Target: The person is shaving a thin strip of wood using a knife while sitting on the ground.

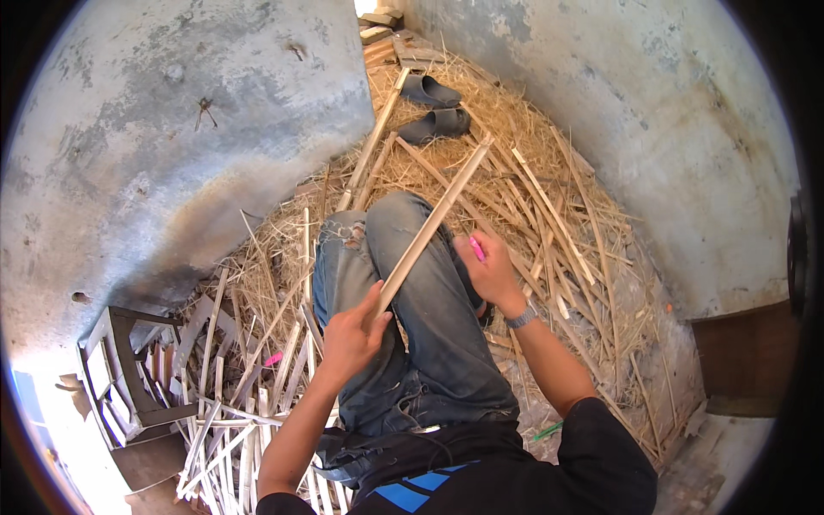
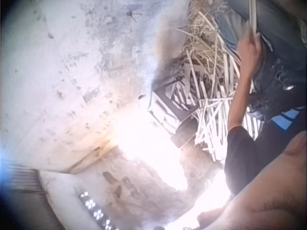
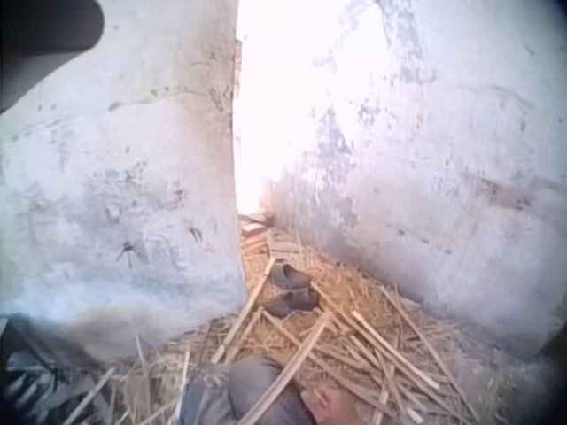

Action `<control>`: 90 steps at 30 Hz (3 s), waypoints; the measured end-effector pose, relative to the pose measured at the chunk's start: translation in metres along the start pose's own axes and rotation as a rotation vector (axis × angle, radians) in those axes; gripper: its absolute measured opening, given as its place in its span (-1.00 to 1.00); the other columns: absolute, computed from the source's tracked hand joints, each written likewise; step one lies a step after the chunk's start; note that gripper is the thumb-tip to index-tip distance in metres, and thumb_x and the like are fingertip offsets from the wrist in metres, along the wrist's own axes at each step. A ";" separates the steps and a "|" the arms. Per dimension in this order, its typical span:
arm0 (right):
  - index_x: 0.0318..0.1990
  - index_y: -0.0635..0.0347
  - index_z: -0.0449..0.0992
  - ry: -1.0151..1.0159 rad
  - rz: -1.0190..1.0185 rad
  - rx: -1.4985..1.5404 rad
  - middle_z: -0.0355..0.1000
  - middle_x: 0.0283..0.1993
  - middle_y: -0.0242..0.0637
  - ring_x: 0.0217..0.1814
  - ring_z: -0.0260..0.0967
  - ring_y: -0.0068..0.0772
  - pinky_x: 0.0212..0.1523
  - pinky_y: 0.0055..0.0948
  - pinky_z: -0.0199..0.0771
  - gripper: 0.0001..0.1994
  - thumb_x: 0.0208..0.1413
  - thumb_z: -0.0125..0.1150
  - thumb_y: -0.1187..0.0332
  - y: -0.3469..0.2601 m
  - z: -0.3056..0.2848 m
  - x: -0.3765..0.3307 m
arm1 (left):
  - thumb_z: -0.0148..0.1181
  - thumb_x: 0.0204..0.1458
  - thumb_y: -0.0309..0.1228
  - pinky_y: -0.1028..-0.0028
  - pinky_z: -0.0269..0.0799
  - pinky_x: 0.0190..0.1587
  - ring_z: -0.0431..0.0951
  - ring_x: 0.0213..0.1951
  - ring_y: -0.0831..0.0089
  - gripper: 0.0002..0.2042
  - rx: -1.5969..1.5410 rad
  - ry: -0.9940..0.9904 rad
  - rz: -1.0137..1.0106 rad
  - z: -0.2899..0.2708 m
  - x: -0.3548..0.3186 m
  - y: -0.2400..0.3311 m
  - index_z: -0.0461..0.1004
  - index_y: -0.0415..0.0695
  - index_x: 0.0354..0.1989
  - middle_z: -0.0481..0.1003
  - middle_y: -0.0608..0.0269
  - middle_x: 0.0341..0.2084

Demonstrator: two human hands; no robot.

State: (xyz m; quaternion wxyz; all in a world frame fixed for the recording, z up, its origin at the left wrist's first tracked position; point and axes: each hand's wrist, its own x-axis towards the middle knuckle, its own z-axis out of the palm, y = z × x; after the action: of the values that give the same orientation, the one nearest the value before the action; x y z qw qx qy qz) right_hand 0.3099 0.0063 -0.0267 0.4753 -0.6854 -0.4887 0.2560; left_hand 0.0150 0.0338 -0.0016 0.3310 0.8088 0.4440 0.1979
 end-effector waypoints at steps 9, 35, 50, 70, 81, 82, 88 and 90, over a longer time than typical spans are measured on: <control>-0.44 0.26 0.44 -0.197 0.000 -0.213 0.38 -0.58 0.03 -0.51 0.40 0.13 -0.46 -0.06 0.30 -0.53 0.38 0.20 0.03 -0.022 -0.017 -0.039 | 0.37 0.17 -0.28 0.11 0.54 -0.12 0.66 -0.18 -0.19 -0.36 -0.044 -0.031 -0.055 0.011 0.038 0.028 0.36 -0.06 0.44 0.62 -0.29 -0.19; -0.47 0.23 0.69 -0.361 -0.108 -0.741 0.53 -0.60 0.03 -0.51 0.59 0.12 -0.49 0.00 0.58 -0.32 0.31 0.11 -0.28 -0.043 -0.009 -0.060 | 0.17 0.38 -0.41 0.60 0.32 -0.65 0.45 -0.70 0.64 -0.76 -0.693 -0.310 -0.323 0.008 0.026 -0.001 0.55 -0.33 0.06 0.62 0.27 -0.47; -0.60 0.11 0.48 -0.274 -0.378 -0.732 0.42 -0.70 -0.17 -0.66 0.49 -0.05 -0.63 -0.13 0.44 -0.39 0.24 0.24 -0.25 -0.024 -0.007 -0.065 | 0.16 0.41 -0.36 0.61 0.21 -0.65 0.38 -0.71 0.66 -0.73 -0.864 -0.322 -0.460 -0.003 -0.018 0.005 0.53 -0.35 0.06 0.61 0.24 -0.49; -0.49 0.20 0.50 -0.201 -0.161 -0.427 0.36 -0.67 0.01 -0.58 0.42 0.16 -0.53 0.01 0.33 -0.44 0.37 0.13 -0.12 -0.034 -0.047 -0.027 | 0.15 0.40 -0.40 0.61 0.22 -0.66 0.38 -0.71 0.63 -0.72 -1.027 -0.359 -0.538 0.009 -0.034 0.008 0.51 -0.37 0.13 0.61 0.18 -0.45; -0.49 0.17 0.57 -0.282 -0.188 -0.744 0.46 -0.65 0.00 -0.57 0.51 0.16 -0.52 0.03 0.49 -0.42 0.36 0.11 -0.17 -0.014 -0.025 -0.052 | 0.14 0.40 -0.41 0.59 0.21 -0.67 0.36 -0.73 0.64 -0.73 -0.998 -0.366 -0.487 0.009 -0.021 0.000 0.51 -0.37 0.12 0.60 0.18 -0.48; -0.49 0.17 0.57 -0.253 -0.195 -0.775 0.47 -0.65 0.00 -0.57 0.51 0.17 -0.53 0.04 0.49 -0.42 0.36 0.11 -0.17 -0.011 -0.024 -0.047 | 0.14 0.40 -0.41 0.59 0.20 -0.67 0.36 -0.73 0.64 -0.73 -0.987 -0.369 -0.481 0.008 -0.025 -0.002 0.51 -0.37 0.12 0.60 0.18 -0.49; -0.49 0.20 0.57 -0.299 -0.204 -0.687 0.47 -0.64 0.02 -0.56 0.52 0.17 -0.52 0.04 0.50 -0.39 0.38 0.07 -0.18 -0.006 -0.019 -0.027 | 0.11 0.43 -0.35 0.61 0.21 -0.63 0.35 -0.71 0.66 -0.69 -0.904 -0.392 -0.543 -0.015 -0.053 -0.010 0.50 -0.39 0.14 0.59 0.21 -0.49; -0.49 0.20 0.57 -0.272 -0.101 -0.668 0.47 -0.63 0.01 -0.56 0.51 0.17 -0.51 0.03 0.51 -0.37 0.40 0.02 -0.19 -0.010 -0.020 -0.017 | 0.14 0.40 -0.39 0.59 0.17 -0.66 0.34 -0.73 0.65 -0.72 -0.922 -0.382 -0.583 -0.023 -0.066 -0.013 0.52 -0.37 0.11 0.59 0.18 -0.51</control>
State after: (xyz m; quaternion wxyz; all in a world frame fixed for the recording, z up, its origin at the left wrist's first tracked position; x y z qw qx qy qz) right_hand 0.3152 -0.0161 -0.0111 0.1679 -0.7375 -0.6375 0.1468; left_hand -0.0419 -0.0084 0.0035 0.7644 0.4466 0.4487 0.1221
